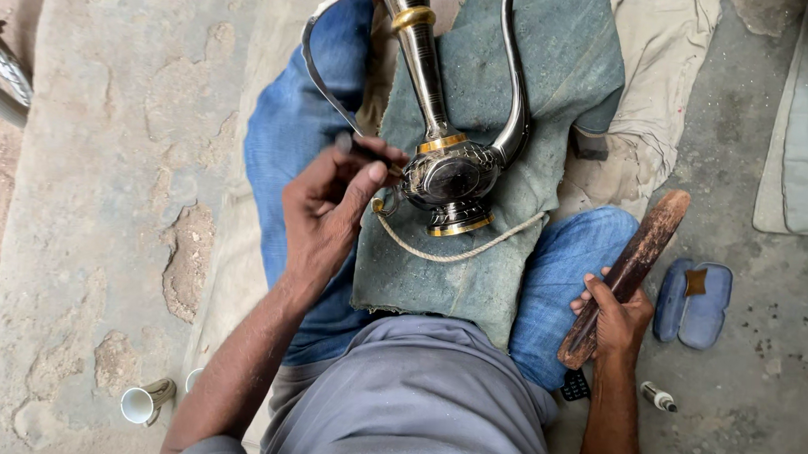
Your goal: The person sits on the ground and uses a metal punch and a wooden mallet to create a decorative pattern on a metal hookah pipe. They repeatedly position the punch on the pipe's surface and strike it with the mallet to form a textured design.
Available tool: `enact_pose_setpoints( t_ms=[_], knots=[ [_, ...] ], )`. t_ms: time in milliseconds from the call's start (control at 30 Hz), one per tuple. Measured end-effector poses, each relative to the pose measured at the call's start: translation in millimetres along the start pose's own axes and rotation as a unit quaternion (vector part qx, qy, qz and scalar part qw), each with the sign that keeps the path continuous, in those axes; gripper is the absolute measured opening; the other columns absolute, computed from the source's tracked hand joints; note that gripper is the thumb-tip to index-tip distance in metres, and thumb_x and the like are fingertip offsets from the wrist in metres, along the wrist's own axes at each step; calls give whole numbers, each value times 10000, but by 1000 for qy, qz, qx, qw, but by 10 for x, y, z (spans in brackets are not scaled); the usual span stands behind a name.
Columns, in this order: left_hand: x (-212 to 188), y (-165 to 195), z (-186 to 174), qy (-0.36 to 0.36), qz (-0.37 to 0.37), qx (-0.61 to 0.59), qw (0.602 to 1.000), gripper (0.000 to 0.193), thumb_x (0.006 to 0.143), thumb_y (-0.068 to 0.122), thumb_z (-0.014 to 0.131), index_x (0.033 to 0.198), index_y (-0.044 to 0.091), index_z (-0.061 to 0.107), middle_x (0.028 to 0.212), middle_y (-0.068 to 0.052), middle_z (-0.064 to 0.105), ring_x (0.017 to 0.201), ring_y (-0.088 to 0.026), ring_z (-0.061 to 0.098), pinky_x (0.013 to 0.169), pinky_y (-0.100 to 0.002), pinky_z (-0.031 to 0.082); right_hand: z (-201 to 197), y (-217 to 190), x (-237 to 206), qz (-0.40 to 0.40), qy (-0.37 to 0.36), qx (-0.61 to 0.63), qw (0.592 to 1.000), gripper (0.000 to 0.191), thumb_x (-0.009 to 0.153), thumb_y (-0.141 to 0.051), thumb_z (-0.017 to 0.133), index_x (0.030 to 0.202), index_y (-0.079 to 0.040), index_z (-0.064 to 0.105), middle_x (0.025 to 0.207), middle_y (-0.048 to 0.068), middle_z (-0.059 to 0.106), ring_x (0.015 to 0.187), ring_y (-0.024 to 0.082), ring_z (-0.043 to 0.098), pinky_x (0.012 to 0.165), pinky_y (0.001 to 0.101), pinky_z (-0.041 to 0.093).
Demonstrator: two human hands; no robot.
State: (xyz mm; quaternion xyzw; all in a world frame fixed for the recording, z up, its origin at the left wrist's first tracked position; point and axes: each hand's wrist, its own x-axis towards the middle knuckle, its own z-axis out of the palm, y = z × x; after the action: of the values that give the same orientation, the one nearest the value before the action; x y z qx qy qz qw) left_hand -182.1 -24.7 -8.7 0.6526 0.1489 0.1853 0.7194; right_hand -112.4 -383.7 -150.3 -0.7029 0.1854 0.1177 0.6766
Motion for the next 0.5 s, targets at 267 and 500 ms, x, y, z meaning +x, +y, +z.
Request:
enact_pose_setpoints(
  t_ms=[267,500],
  knots=[
    [568,-4,95,-167,-33,-65,983,276,1005,23,688,1246,-28,564,1068,-103,701,1040,-192,752,879,-295,663,2,53,46,13,18,-31,999,262,904,-29,739,1117,20,594,747,94,640,549,178,631,494,302,535],
    [1419,-296,607,-215,35,109,970,412,926,33,794,1314,32,655,937,9,672,817,-100,629,721,-238,549,-37,-184,139,68,-43,27,996,369,870,-35,749,1211,7,614,794,68,631,646,180,614,585,321,501]
  ],
)
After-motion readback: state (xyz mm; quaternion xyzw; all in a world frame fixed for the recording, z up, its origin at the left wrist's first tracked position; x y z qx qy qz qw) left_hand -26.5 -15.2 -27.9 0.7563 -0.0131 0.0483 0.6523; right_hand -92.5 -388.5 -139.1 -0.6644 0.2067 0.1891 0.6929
